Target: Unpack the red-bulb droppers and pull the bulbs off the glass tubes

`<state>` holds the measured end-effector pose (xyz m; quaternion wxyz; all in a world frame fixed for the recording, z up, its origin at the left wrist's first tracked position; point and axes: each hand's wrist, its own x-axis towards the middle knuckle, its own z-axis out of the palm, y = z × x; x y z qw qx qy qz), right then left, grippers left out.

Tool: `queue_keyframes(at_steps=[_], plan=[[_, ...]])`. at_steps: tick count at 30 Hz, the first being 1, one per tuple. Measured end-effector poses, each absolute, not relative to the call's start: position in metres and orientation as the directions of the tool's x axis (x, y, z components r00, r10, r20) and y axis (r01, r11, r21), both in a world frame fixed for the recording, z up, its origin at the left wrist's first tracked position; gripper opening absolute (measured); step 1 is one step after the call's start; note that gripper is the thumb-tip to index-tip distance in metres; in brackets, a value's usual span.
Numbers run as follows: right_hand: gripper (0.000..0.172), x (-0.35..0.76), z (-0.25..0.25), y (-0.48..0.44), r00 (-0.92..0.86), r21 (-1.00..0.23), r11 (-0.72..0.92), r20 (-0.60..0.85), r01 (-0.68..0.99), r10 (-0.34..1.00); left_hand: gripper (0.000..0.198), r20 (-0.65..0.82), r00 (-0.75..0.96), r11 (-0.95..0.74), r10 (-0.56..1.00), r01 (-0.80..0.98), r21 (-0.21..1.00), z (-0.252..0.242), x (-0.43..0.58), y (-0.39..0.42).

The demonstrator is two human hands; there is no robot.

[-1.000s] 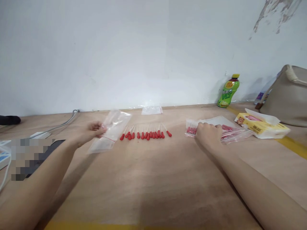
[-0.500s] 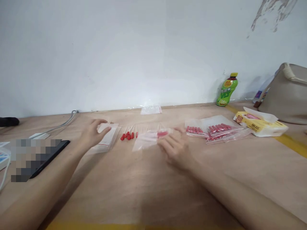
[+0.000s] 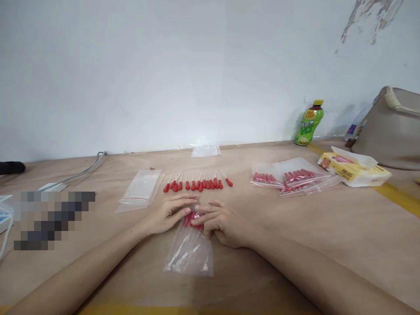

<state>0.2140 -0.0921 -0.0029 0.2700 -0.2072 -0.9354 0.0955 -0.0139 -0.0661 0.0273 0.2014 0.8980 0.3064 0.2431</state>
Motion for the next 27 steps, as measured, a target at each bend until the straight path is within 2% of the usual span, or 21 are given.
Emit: queue_keyframes(at_steps=[3, 5, 9, 11, 14, 19, 22, 27], plan=[[0.025, 0.215, -0.004, -0.089, -0.594, -0.275, 0.828, 0.591, 0.488, 0.546, 0.03, 0.294, 0.642, -0.669, 0.708, 0.475, 0.572, 0.024, -0.013, -0.063], [0.023, 0.215, -0.004, -0.087, -0.465, -0.313, 0.753, 0.632, 0.578, 0.62, 0.032, 0.217, 0.585, -0.568, 0.781, 0.522, 0.637, 0.022, -0.014, -0.061], [0.014, 0.213, -0.001, -0.087, -0.394, -0.412, 0.651, 0.552, 0.638, 0.735, 0.042, -0.023, 0.559, -0.324, 0.829, 0.513, 0.795, 0.021, -0.015, -0.057], [0.018, 0.21, 0.003, -0.085, -0.406, -0.452, 0.629, 0.498, 0.632, 0.766, 0.042, -0.08, 0.595, -0.258, 0.8, 0.46, 0.85, 0.022, -0.015, -0.056], [0.022, 0.2, 0.01, -0.077, -0.435, -0.486, 0.62, 0.447, 0.615, 0.782, 0.035, -0.061, 0.598, -0.242, 0.799, 0.413, 0.878, 0.023, -0.015, -0.057], [0.008, 0.184, 0.017, -0.061, -0.498, -0.457, 0.626, 0.38, 0.632, 0.78, 0.034, 0.035, 0.533, -0.286, 0.845, 0.396, 0.873, 0.018, -0.014, -0.06], [0.003, 0.181, 0.012, -0.057, -0.485, -0.433, 0.659, 0.452, 0.615, 0.749, 0.034, 0.07, 0.501, -0.319, 0.863, 0.431, 0.844, 0.016, -0.014, -0.06], [0.007, 0.184, 0.0, -0.057, -0.443, -0.384, 0.699, 0.567, 0.603, 0.694, 0.034, 0.072, 0.515, -0.343, 0.854, 0.453, 0.823, 0.016, -0.014, -0.059]])
